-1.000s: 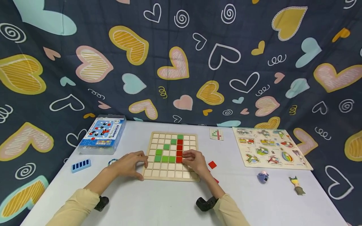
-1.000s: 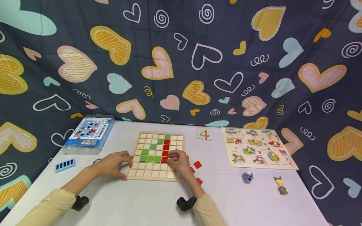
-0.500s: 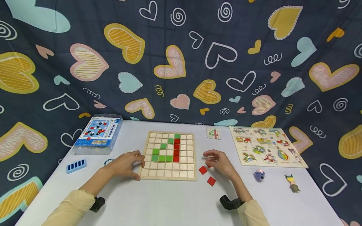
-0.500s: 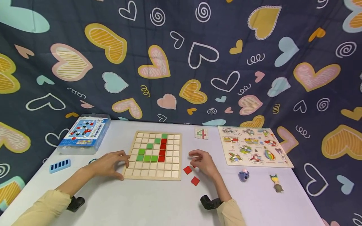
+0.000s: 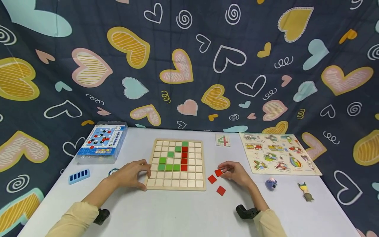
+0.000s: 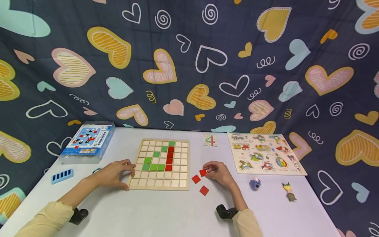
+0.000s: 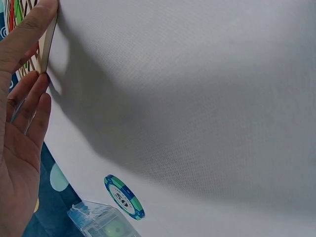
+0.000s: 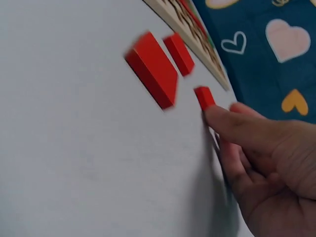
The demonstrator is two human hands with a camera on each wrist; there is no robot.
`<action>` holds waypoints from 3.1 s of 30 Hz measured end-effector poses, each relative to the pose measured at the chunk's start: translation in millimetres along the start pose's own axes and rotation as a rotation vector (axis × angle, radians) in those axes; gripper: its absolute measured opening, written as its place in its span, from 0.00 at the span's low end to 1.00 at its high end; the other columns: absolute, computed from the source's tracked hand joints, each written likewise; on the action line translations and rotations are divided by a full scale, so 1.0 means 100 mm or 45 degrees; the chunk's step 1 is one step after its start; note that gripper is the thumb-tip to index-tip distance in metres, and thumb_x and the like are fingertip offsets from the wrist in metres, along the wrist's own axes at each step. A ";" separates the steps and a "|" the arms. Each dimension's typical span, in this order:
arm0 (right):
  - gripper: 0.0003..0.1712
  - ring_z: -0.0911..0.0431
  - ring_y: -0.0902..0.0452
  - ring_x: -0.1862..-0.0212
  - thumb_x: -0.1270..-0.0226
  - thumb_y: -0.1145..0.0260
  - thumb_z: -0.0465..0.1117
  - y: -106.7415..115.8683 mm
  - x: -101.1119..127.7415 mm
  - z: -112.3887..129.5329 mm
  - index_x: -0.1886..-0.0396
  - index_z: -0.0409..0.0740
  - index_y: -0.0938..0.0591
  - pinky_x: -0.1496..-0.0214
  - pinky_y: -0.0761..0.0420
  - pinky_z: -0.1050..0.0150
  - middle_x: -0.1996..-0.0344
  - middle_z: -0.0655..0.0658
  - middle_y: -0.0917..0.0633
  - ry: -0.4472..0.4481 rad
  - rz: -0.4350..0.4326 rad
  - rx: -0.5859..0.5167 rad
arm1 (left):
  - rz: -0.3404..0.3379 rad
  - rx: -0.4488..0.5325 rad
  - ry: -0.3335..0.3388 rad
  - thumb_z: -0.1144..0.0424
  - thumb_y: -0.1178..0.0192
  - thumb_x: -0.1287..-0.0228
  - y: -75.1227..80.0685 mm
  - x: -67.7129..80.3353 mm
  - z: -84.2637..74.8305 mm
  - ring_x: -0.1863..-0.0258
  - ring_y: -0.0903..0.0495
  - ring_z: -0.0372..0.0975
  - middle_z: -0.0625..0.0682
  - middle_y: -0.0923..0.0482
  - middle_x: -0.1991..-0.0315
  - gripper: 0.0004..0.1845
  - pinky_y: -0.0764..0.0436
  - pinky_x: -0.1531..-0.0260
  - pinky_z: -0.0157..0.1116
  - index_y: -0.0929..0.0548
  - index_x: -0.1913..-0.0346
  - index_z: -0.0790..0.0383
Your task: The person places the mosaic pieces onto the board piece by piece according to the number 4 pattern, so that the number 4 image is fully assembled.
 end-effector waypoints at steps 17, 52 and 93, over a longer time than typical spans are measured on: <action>0.18 0.47 0.16 0.57 0.44 0.33 0.23 -0.15 0.16 0.16 0.52 0.26 0.20 0.59 0.16 0.66 0.56 0.31 0.16 -0.186 -0.394 -0.303 | -0.009 -0.021 -0.001 0.46 0.23 0.63 0.01 -0.01 -0.01 0.49 0.22 0.53 0.54 0.22 0.51 0.21 0.22 0.54 0.52 0.20 0.67 0.46; 0.16 0.48 0.17 0.67 0.52 0.27 0.23 -0.97 -0.16 0.61 0.61 0.28 0.18 0.66 0.17 0.69 0.67 0.34 0.14 0.044 -0.271 -0.170 | -0.012 -0.037 -0.023 0.47 0.23 0.64 0.01 0.00 -0.02 0.52 0.22 0.49 0.48 0.23 0.55 0.20 0.22 0.53 0.50 0.20 0.67 0.46; 0.15 0.35 0.18 0.59 0.46 0.33 0.21 -0.93 -0.08 0.90 0.57 0.21 0.22 0.58 0.16 0.59 0.62 0.25 0.18 0.059 -0.146 -0.294 | 0.011 -0.037 -0.009 0.47 0.23 0.63 0.01 -0.02 -0.02 0.51 0.22 0.51 0.50 0.23 0.54 0.20 0.21 0.53 0.51 0.20 0.66 0.47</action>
Point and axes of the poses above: each hand's wrist, its own x-axis away from the middle knuckle, its own y-axis out of the back of the hand, z = x × y, the point moved 6 cm from there along -x, towards the middle knuckle
